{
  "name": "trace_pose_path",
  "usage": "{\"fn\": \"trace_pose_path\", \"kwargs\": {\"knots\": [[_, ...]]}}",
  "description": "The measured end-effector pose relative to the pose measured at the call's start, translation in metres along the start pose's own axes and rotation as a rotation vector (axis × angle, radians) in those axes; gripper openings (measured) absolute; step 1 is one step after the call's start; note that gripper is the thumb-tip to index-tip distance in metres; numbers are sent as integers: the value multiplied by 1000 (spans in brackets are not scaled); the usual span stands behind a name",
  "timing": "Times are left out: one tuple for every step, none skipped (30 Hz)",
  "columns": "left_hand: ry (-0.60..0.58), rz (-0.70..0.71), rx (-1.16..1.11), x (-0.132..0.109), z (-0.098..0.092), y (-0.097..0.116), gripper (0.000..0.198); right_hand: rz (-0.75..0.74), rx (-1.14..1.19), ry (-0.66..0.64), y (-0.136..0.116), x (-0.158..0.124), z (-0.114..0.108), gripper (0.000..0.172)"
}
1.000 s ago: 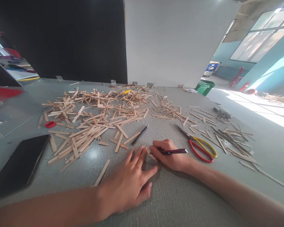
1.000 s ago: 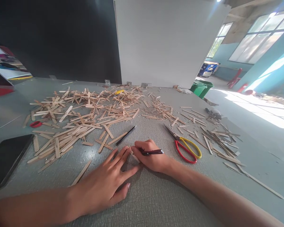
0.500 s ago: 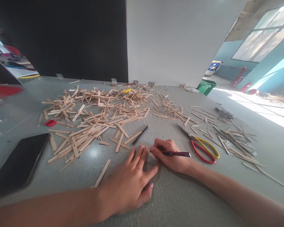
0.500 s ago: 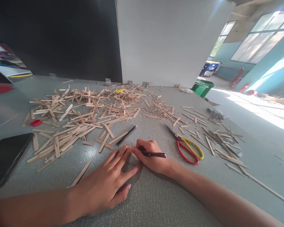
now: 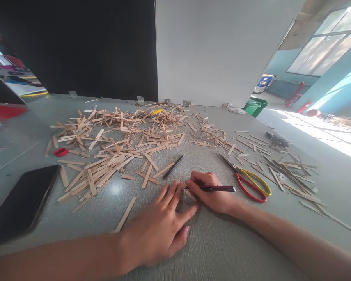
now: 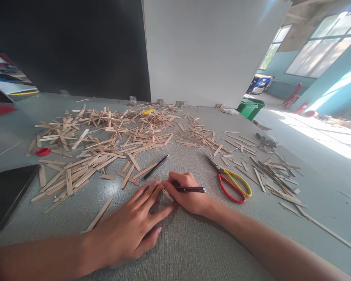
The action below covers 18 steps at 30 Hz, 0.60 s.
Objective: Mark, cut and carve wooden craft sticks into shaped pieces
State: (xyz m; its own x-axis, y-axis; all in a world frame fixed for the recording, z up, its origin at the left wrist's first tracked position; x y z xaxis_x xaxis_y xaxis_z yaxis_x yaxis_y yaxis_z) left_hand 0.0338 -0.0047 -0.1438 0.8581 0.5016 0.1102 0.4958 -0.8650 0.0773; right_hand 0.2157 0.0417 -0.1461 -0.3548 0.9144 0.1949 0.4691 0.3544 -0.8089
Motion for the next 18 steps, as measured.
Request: {"fn": "trace_pose_path", "kwargs": {"knots": [[2, -5, -5, 0, 1, 0, 57, 4, 3, -5, 0, 0, 0, 37], [4, -9, -9, 0, 1, -1, 55, 6, 9, -11, 0, 0, 0, 37], [5, -11, -11, 1, 1, -1, 53, 7, 17, -18, 0, 0, 0, 37], [7, -13, -11, 1, 2, -1, 52, 4, 24, -23, 0, 0, 0, 37], [7, -15, -11, 1, 2, -1, 52, 1, 27, -25, 0, 0, 0, 37], [9, -15, -13, 1, 2, -1, 51, -2, 30, -26, 0, 0, 0, 37], [10, -15, -17, 0, 1, -1, 51, -4, 30, -27, 0, -1, 0, 36], [13, -17, -24, 0, 1, -1, 50, -7, 29, -27, 0, -1, 0, 36], [18, -16, -32, 0, 0, -1, 50, -9, 29, -28, 0, -1, 0, 36], [24, -16, -38, -1, 0, 0, 49, -10, 31, -28, 0, -1, 0, 36], [27, -15, -41, -1, 0, 0, 49, -11, 33, -28, -1, -1, 0, 36], [29, -14, -40, -1, -1, 0, 49, -12, 33, -27, -1, -1, 0, 36], [30, -14, -36, -1, -1, 0, 49, -13, 29, -26, -1, -1, 0, 37], [28, -13, -30, -1, -1, 0, 48, -15, 25, -26, -1, 0, 0, 37], [25, -14, -25, -1, -1, 1, 48, -16, 19, -25, -2, 0, 0, 37], [21, -16, -21, -1, -1, 1, 48, -18, 14, -25, -2, 0, 0, 37], [16, -18, -20, -1, -1, 1, 48, -19, 10, -25, -2, 0, 0, 36], [11, -19, -19, -1, -1, 1, 48, -18, 9, -27, -2, 0, 0, 35]]}}
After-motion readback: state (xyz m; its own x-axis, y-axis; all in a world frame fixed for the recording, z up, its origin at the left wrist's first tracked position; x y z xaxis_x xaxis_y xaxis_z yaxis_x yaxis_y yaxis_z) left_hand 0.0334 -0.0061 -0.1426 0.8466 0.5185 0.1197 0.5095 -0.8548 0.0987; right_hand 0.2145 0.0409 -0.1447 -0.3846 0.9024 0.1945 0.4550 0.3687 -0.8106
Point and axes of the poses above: each hand's wrist, its own x-axis towards the middle knuckle, its own z-axis out of the palm, y = z × x, the point moved 3 cm from there along x, towards the middle knuckle
